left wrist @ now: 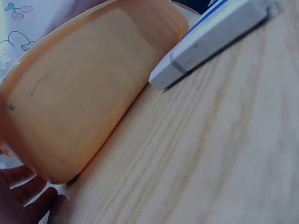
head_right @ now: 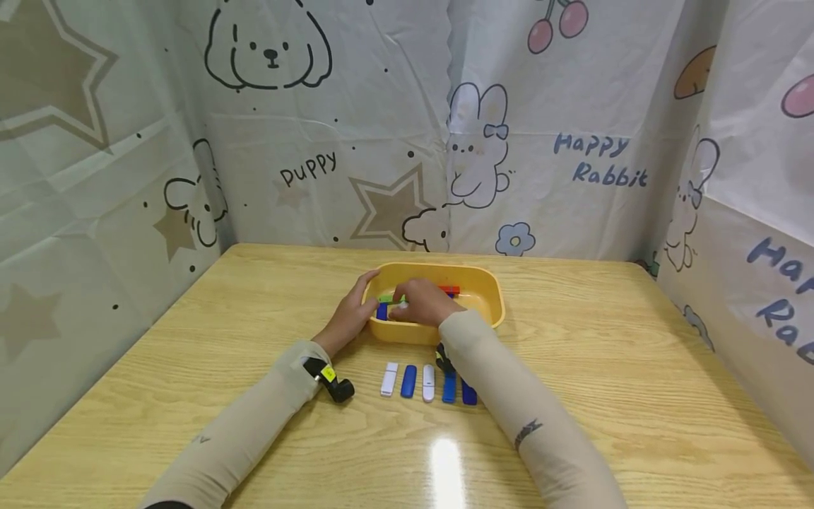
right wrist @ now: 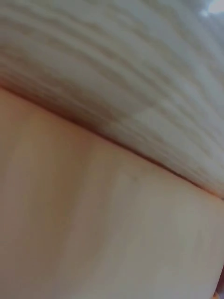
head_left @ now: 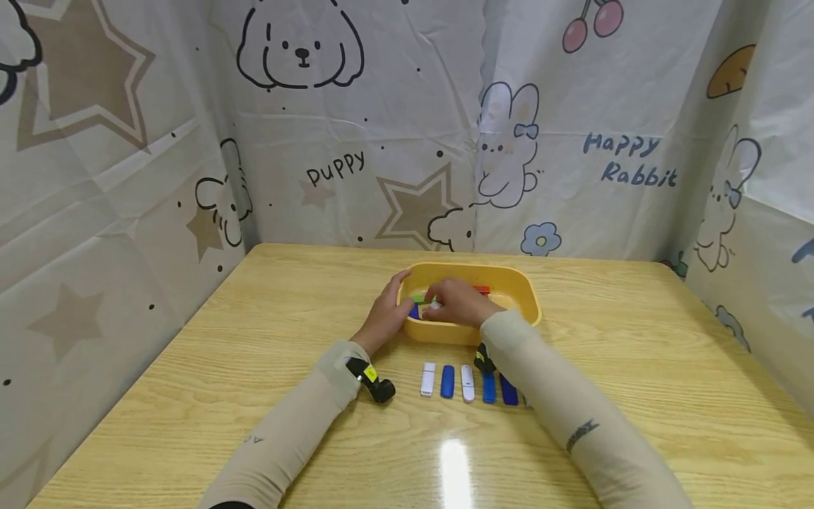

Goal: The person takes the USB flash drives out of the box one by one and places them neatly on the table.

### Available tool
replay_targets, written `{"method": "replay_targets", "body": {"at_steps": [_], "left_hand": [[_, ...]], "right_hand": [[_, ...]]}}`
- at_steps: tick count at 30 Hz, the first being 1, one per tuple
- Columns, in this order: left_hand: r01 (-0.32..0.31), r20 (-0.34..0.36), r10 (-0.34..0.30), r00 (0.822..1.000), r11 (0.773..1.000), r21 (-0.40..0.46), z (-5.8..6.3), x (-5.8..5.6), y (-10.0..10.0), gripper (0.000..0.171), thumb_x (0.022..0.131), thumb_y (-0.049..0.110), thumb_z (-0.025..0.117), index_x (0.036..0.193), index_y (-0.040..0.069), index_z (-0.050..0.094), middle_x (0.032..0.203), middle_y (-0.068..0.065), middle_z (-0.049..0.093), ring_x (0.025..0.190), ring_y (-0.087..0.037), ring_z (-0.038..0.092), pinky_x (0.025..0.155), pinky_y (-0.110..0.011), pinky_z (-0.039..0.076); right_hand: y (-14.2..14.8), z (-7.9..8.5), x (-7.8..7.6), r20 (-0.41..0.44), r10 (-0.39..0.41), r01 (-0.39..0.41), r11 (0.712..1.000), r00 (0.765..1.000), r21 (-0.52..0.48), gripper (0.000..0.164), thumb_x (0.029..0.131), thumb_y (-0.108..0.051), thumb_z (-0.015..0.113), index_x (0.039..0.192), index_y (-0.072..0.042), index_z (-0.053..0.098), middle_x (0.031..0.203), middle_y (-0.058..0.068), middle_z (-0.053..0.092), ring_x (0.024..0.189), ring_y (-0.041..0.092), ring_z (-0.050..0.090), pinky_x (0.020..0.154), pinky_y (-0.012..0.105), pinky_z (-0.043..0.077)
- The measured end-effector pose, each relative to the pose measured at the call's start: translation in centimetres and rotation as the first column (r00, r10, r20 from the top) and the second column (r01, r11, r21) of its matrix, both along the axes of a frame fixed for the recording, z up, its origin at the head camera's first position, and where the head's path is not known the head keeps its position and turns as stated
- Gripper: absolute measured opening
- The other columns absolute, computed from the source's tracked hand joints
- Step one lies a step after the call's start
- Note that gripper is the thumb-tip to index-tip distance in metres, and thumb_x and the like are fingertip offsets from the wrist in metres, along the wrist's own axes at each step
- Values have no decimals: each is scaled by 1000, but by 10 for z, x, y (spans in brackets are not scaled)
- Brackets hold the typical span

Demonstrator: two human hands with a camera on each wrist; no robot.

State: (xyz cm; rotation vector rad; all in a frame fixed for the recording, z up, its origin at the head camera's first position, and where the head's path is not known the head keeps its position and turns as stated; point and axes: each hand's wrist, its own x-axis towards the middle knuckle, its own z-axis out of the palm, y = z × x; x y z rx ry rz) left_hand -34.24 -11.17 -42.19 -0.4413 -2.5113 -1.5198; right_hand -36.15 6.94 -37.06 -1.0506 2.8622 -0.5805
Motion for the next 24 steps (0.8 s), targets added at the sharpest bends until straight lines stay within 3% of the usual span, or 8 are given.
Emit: {"method": "replay_targets", "body": {"at_steps": [6, 16, 24], "left_hand": [[-7, 3, 7, 1000, 1000, -1, 3, 1, -1, 60, 90, 13, 48, 148, 15, 32, 150, -12, 36, 134, -26, 38, 112, -43, 29], [4, 10, -4, 1000, 1000, 0, 3, 2, 1, 60, 91, 12, 48, 149, 14, 32, 151, -12, 35, 135, -27, 37, 112, -44, 29], [5, -10, -5, 1000, 1000, -2, 3, 3, 2, 62, 89, 12, 48, 149, 12, 31, 150, -15, 35, 134, -30, 38, 111, -46, 28]], "right_hand": [[-1, -2, -3, -25, 3, -3, 1000, 1000, -2, 29, 85, -25, 73, 104, -3, 70, 86, 7, 66, 75, 19, 53, 71, 30, 47], [0, -7, -4, -39, 28, -28, 1000, 999, -1, 27, 85, -24, 73, 103, -4, 73, 100, 7, 70, 87, 21, 60, 84, 34, 50], [0, -8, -6, -10, 14, -14, 999, 1000, 30, 21, 86, -24, 72, 100, -9, 74, 98, 3, 70, 84, 18, 58, 82, 32, 50]]}}
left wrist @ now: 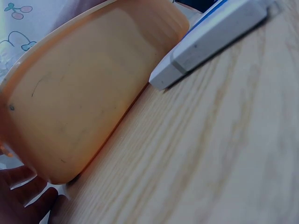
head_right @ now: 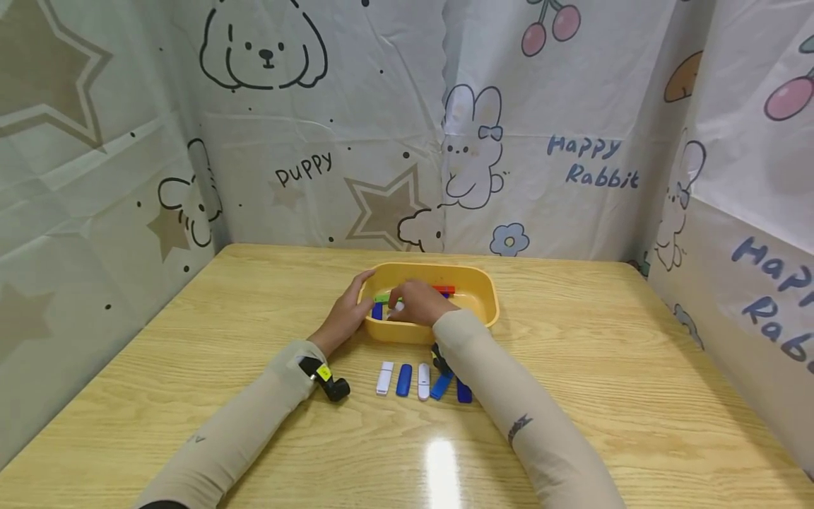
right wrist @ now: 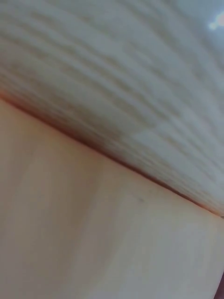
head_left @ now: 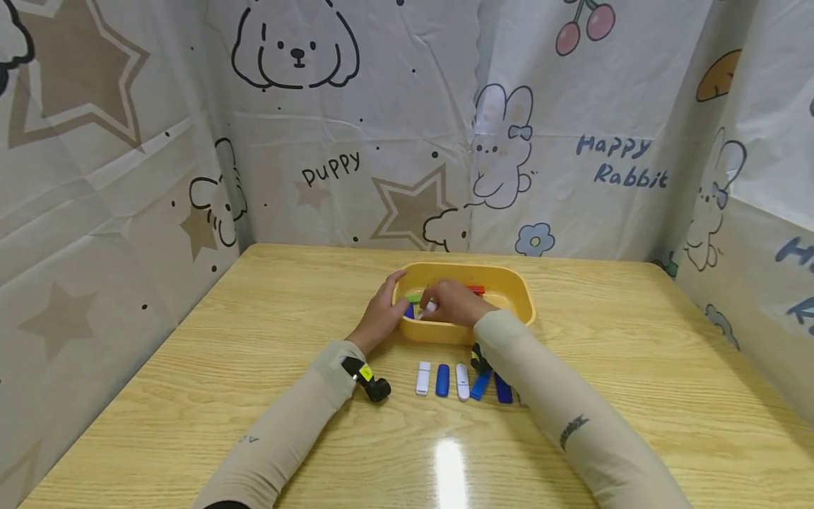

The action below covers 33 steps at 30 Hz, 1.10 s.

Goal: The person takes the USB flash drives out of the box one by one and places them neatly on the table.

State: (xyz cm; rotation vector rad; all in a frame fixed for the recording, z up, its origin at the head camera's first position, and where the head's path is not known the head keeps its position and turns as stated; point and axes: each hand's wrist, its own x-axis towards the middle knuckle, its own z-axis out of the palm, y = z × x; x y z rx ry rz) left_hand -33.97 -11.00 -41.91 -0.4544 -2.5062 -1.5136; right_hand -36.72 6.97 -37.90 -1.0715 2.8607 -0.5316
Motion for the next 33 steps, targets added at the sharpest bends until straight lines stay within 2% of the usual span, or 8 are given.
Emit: {"method": "replay_targets", "body": {"at_steps": [7, 17, 24, 33], "left_hand": [[-6, -20, 6, 1000, 1000, -6, 0, 1, 1, 61, 89, 14, 45, 148, 11, 32, 150, -16, 36, 135, -31, 37, 111, -47, 28], [0, 23, 0, 1000, 1000, 7, 0, -1, 0, 60, 91, 12, 48, 149, 14, 31, 152, -12, 34, 137, -28, 35, 112, -45, 27], [0, 27, 0, 1000, 1000, 9, 0, -2, 1, 60, 92, 12, 48, 149, 14, 31, 152, -11, 33, 137, -27, 35, 112, -43, 27], [4, 28, -4, 1000, 1000, 9, 1, -2, 1, 60, 91, 13, 48, 149, 15, 31, 151, -11, 34, 136, -27, 36, 112, -44, 28]], "right_hand": [[0, 3, 3, 23, 5, -5, 1000, 1000, 24, 20, 86, -20, 72, 102, -7, 73, 102, 6, 69, 87, 20, 58, 86, 35, 48], [0, 5, 4, 39, -21, 20, 999, 999, 44, 23, 86, -22, 72, 104, -8, 71, 97, 7, 67, 83, 21, 54, 80, 34, 47], [0, 6, 4, 37, 18, -19, 999, 999, 39, 22, 88, -20, 69, 106, -8, 72, 105, 6, 69, 93, 23, 60, 90, 37, 47], [0, 6, 3, 35, 12, -13, 1000, 999, 27, 19, 88, -22, 70, 101, -9, 73, 101, 5, 70, 89, 20, 59, 88, 35, 48]]}}
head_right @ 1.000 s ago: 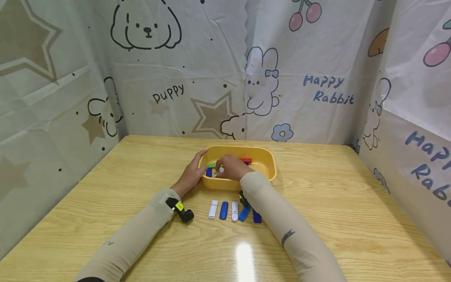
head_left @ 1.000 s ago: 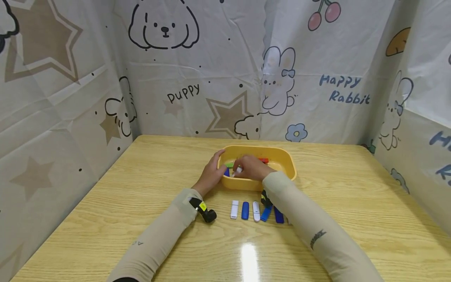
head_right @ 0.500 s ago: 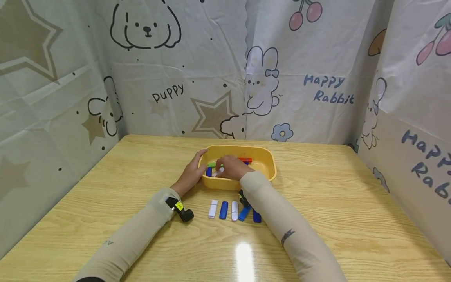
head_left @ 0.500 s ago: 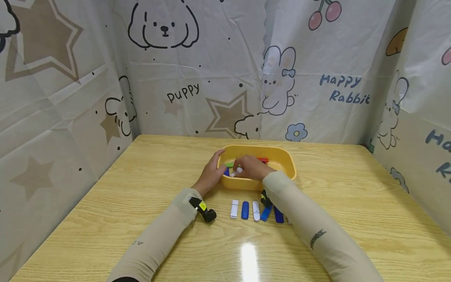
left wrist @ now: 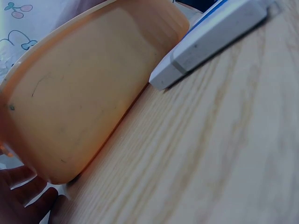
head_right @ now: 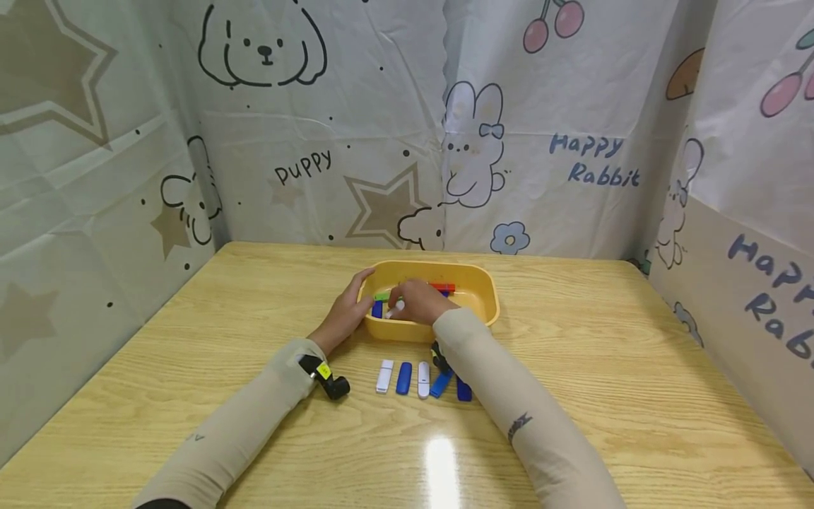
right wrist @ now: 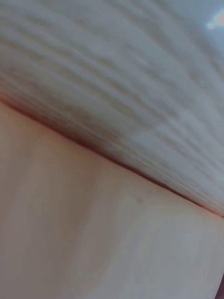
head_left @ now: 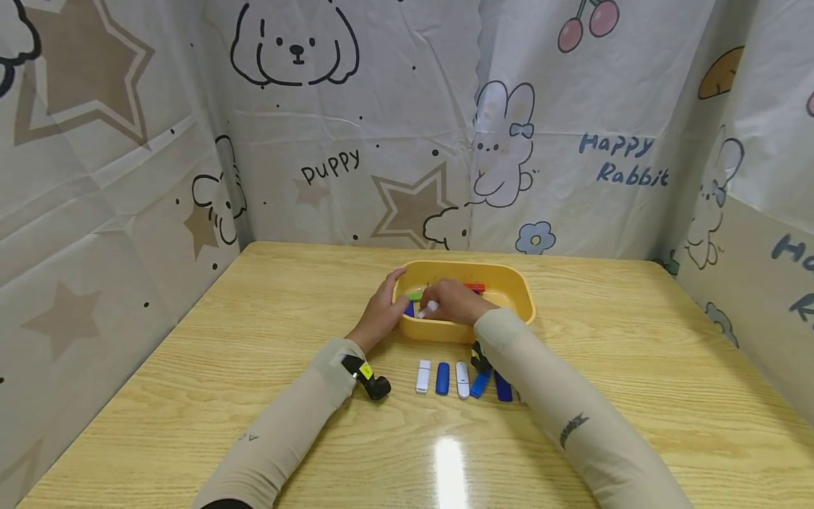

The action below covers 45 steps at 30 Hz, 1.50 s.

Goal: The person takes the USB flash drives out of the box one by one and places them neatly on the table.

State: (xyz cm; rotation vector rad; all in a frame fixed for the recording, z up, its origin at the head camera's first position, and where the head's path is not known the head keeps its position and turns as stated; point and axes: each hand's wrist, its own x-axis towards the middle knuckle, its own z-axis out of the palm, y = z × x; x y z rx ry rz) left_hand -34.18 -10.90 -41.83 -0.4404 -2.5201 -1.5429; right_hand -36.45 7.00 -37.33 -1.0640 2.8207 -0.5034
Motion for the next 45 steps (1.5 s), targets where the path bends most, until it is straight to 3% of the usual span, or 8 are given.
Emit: {"method": "replay_targets", "body": {"at_steps": [14, 23, 30, 36, 45], "left_hand": [[-9, -6, 9, 1000, 1000, -4, 1, 2, 1, 60, 91, 12, 49, 149, 15, 32, 151, -12, 35, 135, -27, 37, 111, -43, 29], [-7, -16, 7, 1000, 1000, -1, -2, 0, 2, 59, 91, 11, 49, 148, 14, 33, 150, -12, 36, 135, -26, 37, 111, -43, 28], [-11, -8, 11, 1000, 1000, 5, -2, 1, 1, 60, 91, 12, 49, 149, 15, 32, 152, -12, 34, 137, -27, 35, 112, -44, 26], [-11, 2, 11, 1000, 1000, 2, -4, 1, -1, 60, 92, 11, 49, 149, 16, 31, 152, -11, 34, 137, -26, 34, 113, -43, 26], [-6, -13, 6, 1000, 1000, 4, -1, 1, -2, 59, 92, 10, 49, 149, 13, 32, 151, -13, 35, 137, -27, 35, 113, -43, 26]], "right_hand": [[2, 1, 2, -110, 7, -15, 998, 994, -68, 25, 84, -27, 73, 100, -8, 73, 96, 4, 68, 88, 21, 57, 86, 35, 49], [5, 5, 4, -99, -56, 47, 995, 993, -88, 28, 82, -29, 74, 101, -10, 72, 96, 3, 66, 85, 19, 55, 79, 32, 48], [9, 18, 6, -42, -65, 61, 996, 997, -72, 31, 82, -24, 74, 108, -7, 71, 97, 1, 69, 79, 16, 58, 73, 26, 51], [13, 27, 10, -76, -37, 30, 996, 996, -90, 32, 79, -23, 75, 105, -5, 72, 91, 1, 67, 77, 17, 57, 67, 26, 51], [17, 38, 24, -102, -64, 54, 993, 993, -101, 30, 79, -26, 74, 104, -11, 72, 95, 1, 62, 86, 21, 51, 72, 30, 47]]}}
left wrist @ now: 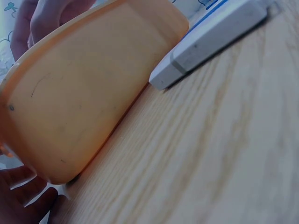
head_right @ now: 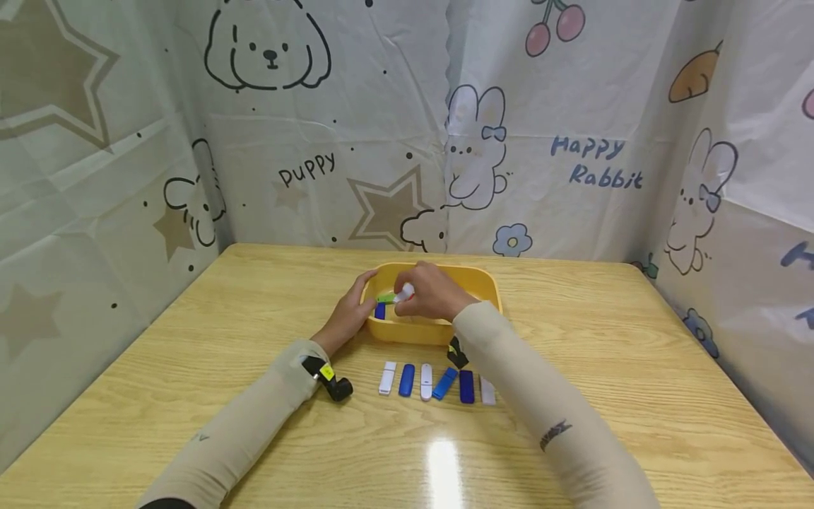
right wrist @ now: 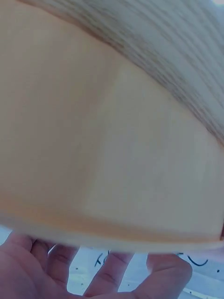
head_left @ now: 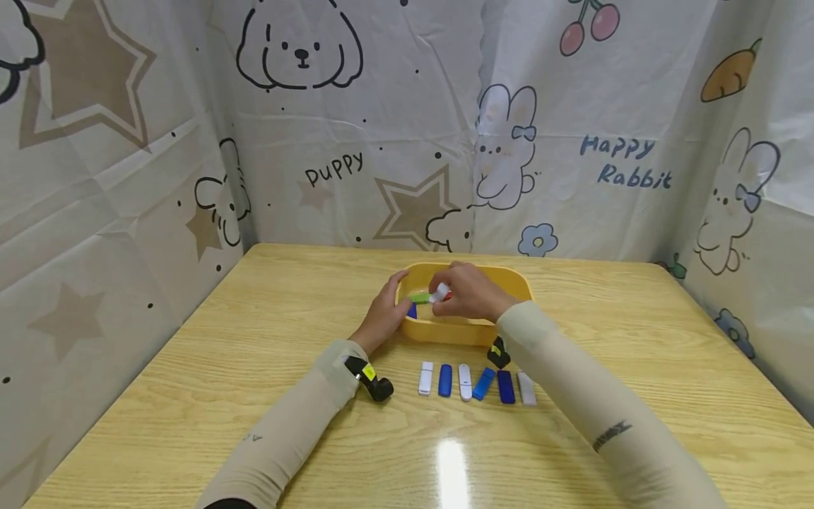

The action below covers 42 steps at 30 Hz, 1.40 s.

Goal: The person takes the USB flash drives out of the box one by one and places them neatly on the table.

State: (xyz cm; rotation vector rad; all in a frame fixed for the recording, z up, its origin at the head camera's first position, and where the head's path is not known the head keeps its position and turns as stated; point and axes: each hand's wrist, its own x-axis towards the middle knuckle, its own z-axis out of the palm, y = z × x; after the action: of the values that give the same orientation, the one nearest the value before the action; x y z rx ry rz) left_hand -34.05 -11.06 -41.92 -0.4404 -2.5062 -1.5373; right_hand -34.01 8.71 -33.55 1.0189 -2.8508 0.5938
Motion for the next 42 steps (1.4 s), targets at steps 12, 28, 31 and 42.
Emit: {"method": "replay_targets", "body": {"at_steps": [12, 28, 31, 42], "left_hand": [[2, 23, -3, 1000, 1000, 9, 1, 1, -1, 60, 91, 14, 48, 149, 16, 31, 151, -11, 34, 135, -25, 36, 112, -43, 28], [5, 14, -5, 1000, 1000, -6, 0, -1, -4, 60, 91, 13, 49, 149, 16, 31, 151, -11, 35, 134, -28, 38, 111, -44, 29], [7, 12, -7, 1000, 1000, -5, 0, -1, -3, 61, 91, 13, 50, 149, 16, 32, 150, -11, 36, 134, -28, 38, 111, -44, 29], [10, 52, -10, 999, 1000, 8, -1, -1, -1, 61, 92, 14, 49, 150, 19, 29, 151, -10, 34, 130, -30, 41, 110, -44, 31]], "right_hand": [[4, 10, 28, -63, 97, -100, 993, 993, -59, 29, 77, -26, 74, 103, -14, 71, 102, 2, 61, 88, 22, 57, 75, 30, 50], [0, 2, 65, -117, 264, -274, 959, 957, -75, 27, 75, -20, 75, 102, -18, 70, 100, -4, 57, 85, 13, 54, 78, 28, 50], [-3, -4, 68, -127, 290, -300, 952, 948, -64, 27, 75, -20, 75, 101, -21, 70, 100, -4, 57, 86, 13, 54, 76, 25, 49], [-15, -17, 81, -142, 330, -328, 944, 933, 38, 26, 75, -27, 76, 99, -22, 70, 103, -6, 62, 95, 9, 53, 79, 37, 30]]}}
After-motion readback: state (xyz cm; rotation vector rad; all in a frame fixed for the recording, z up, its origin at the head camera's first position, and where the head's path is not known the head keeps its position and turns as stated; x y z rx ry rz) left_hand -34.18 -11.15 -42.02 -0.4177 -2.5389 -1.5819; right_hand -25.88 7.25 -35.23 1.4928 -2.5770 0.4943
